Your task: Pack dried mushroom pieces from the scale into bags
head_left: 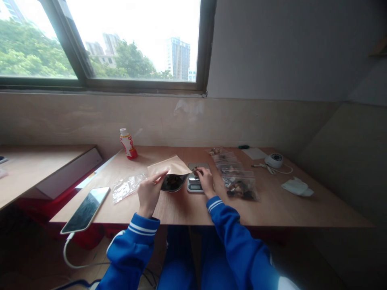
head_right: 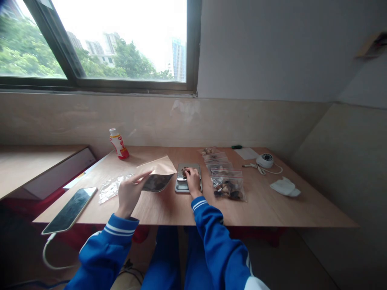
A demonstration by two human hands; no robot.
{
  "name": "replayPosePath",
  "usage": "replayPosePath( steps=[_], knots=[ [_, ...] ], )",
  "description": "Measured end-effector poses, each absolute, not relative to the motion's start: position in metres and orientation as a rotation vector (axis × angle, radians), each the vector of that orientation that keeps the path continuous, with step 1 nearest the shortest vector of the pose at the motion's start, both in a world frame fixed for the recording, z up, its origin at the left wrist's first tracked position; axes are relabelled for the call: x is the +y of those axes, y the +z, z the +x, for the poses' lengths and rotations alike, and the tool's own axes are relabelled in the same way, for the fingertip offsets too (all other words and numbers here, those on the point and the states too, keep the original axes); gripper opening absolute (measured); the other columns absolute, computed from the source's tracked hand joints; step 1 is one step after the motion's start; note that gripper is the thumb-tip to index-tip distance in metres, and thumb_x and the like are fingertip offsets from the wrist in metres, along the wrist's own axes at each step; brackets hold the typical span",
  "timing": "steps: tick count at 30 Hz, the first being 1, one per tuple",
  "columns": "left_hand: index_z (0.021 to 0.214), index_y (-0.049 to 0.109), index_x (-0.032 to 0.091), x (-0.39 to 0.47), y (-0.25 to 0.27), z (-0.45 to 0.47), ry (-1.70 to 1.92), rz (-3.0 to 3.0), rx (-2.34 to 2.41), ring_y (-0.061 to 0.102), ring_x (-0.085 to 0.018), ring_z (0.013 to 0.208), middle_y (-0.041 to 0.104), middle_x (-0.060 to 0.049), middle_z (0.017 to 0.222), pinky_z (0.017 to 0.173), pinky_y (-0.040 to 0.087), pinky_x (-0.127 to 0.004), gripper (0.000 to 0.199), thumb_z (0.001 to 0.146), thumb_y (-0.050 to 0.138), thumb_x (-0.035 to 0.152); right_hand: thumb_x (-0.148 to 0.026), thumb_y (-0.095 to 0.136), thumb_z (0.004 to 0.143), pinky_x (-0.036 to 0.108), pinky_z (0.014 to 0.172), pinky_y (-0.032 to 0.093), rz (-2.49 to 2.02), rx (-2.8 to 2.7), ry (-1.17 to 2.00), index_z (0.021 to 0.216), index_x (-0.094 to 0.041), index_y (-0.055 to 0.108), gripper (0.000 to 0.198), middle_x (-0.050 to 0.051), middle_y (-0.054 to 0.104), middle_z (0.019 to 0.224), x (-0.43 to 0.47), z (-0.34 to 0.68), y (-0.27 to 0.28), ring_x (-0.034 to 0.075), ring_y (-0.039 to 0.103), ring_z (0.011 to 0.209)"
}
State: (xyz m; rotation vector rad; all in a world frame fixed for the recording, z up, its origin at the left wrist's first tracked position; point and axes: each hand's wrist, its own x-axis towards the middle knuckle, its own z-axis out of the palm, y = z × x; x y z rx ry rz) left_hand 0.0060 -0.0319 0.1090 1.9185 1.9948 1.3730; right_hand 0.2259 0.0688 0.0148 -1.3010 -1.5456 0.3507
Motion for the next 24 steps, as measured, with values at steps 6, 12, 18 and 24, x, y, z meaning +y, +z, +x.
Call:
replayPosePath(
  steps=[6,12,18,24],
  knots=[
    [0.097,0.073,0.033,-0.034,0.11,0.003,1.392,1.919,1.991,0.069,-0.016,0.073,0.076,0.004,0.091,0.064,0.046,-0.022,0.02,0.084,0.059,0.035,-0.023,0.051,0.087,0.036,0.086,0.042,-1.361,-1.529,0.127,0.09,-0.016,0.07,0.021,0.01,0.06,0.093,0.067,0.235,0.01,0.022,0.054,0.09],
    [0.099,0.073,0.032,-0.033,0.106,0.002,1.383,1.917,1.956,0.068,-0.016,0.072,0.075,0.002,0.094,0.066,0.047,-0.023,0.021,0.084,0.059,0.037,-0.026,0.053,0.088,0.039,0.087,0.035,-1.555,-1.582,0.014,0.097,-0.016,0.067,0.019,0.009,0.065,0.092,0.06,0.248,0.008,0.025,0.051,0.09],
    [0.097,0.073,0.033,-0.033,0.106,0.002,1.392,1.89,1.968,0.069,-0.016,0.074,0.075,0.003,0.093,0.065,0.046,-0.023,0.02,0.083,0.061,0.037,-0.029,0.055,0.087,0.041,0.088,0.036,-1.553,-1.587,-0.035,0.099,-0.016,0.063,0.02,0.012,0.061,0.1,0.057,0.248,0.02,0.027,0.05,0.098],
    [0.099,0.073,0.032,-0.034,0.107,0.007,1.372,1.894,1.954,0.069,-0.016,0.074,0.075,0.002,0.093,0.064,0.047,-0.022,0.02,0.083,0.06,0.035,-0.022,0.039,0.093,0.035,0.085,0.046,-1.015,-1.607,0.112,0.1,-0.019,0.06,0.022,0.008,0.058,0.094,0.001,0.208,0.065,0.02,0.056,0.093]
  ],
)
